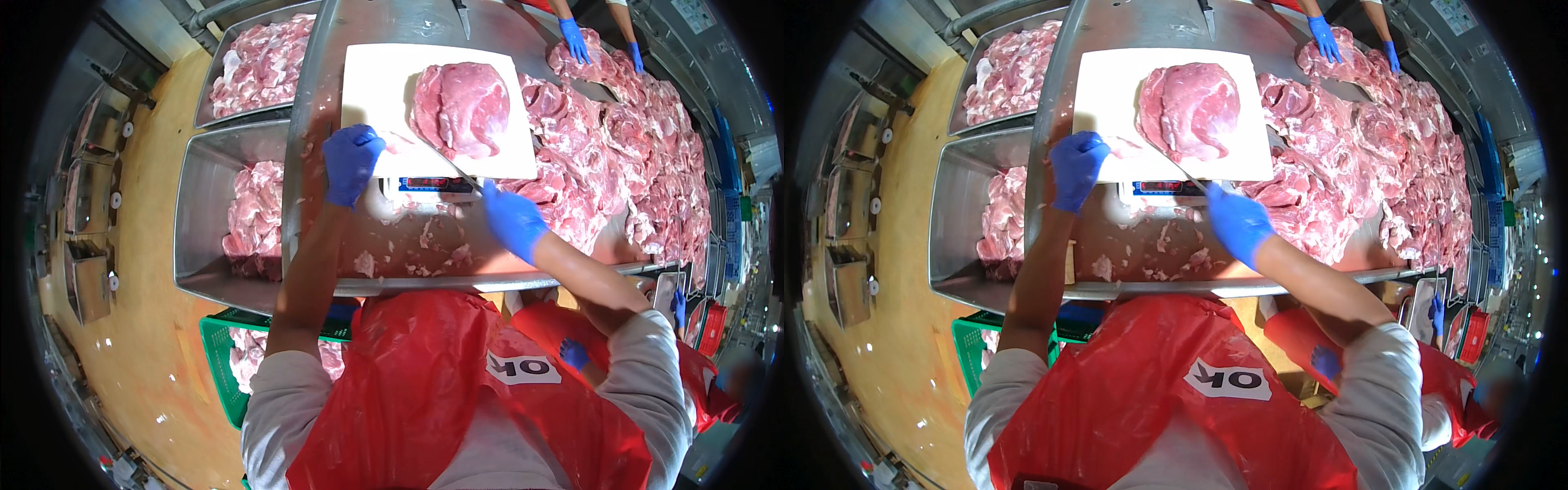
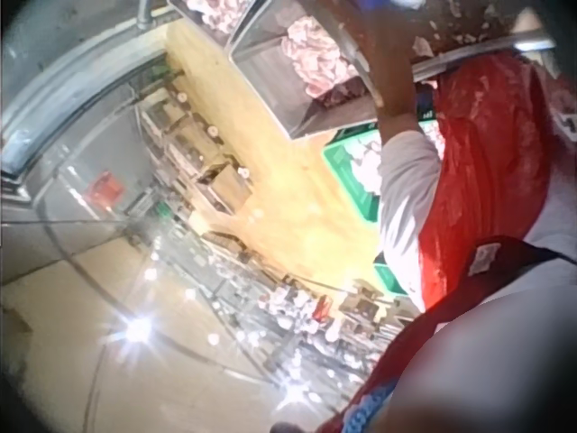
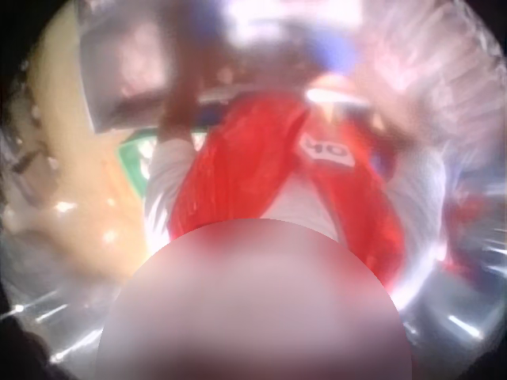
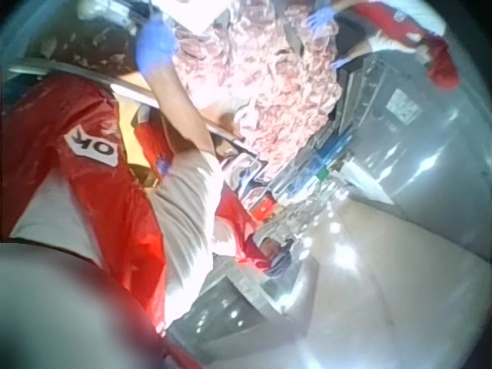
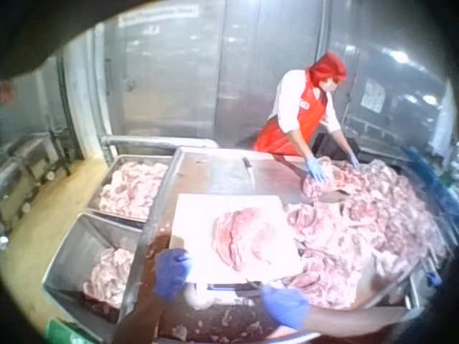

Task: The person cuts large pieces of raw meat on a cutting board using a knife, separates portions, and places them into a green crate. The person also sharpens the knife with a honing steel during the process.

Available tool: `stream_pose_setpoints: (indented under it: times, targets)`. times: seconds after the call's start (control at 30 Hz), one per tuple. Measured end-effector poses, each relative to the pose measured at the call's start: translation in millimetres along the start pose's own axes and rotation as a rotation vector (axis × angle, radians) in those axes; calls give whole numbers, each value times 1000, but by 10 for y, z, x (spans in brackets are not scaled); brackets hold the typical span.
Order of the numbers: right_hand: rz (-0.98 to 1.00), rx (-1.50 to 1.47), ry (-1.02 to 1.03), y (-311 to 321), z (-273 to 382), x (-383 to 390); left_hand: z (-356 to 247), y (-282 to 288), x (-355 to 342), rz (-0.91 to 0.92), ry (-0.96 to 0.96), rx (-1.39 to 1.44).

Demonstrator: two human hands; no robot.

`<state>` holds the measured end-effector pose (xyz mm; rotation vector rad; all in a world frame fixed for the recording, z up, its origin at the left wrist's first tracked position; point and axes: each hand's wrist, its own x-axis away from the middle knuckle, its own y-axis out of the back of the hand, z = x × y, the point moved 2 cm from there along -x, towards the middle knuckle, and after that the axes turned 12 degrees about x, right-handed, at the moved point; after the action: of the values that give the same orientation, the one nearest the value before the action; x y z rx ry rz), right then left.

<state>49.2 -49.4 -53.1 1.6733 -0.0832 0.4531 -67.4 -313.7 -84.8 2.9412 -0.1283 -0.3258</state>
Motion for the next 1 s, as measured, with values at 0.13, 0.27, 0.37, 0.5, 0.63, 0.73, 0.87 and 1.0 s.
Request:
stream_pose_setpoints:
  times: [0.13, 0.27, 0.37, 0.5, 0.63, 0.73, 0.87, 1.0]
  targets:
    - [17, 17, 23, 199, -423, 781, 53, 431, -46, -24, 2, 376]
    - [-182, -303, -137, 230, -512, 968, -86, 1103, -770, 19, -254, 12]
    - [-379, -537, -312, 153, -594, 845, -175, 1944, -1636, -271, -130, -460]
    - [-451, -1228, -404, 1, -778, 556, -719, 990, -1744, -74, -120, -172]
    - [-490, -1570, -251, -137, -1061, -171, -970, -592, -775, 281, 216, -7]
    - [-511, -1637, -134, -9, -1184, -789, -591, -1043, -631, 280, -127, -178]
    - [-433, -1738, 119, 142, -1281, -1418, -615, -1204, -681, 267, -116, -187]
    - [-299, -1609, 198, 269, -1326, -1578, -662, -1070, -796, 376, -63, -138]
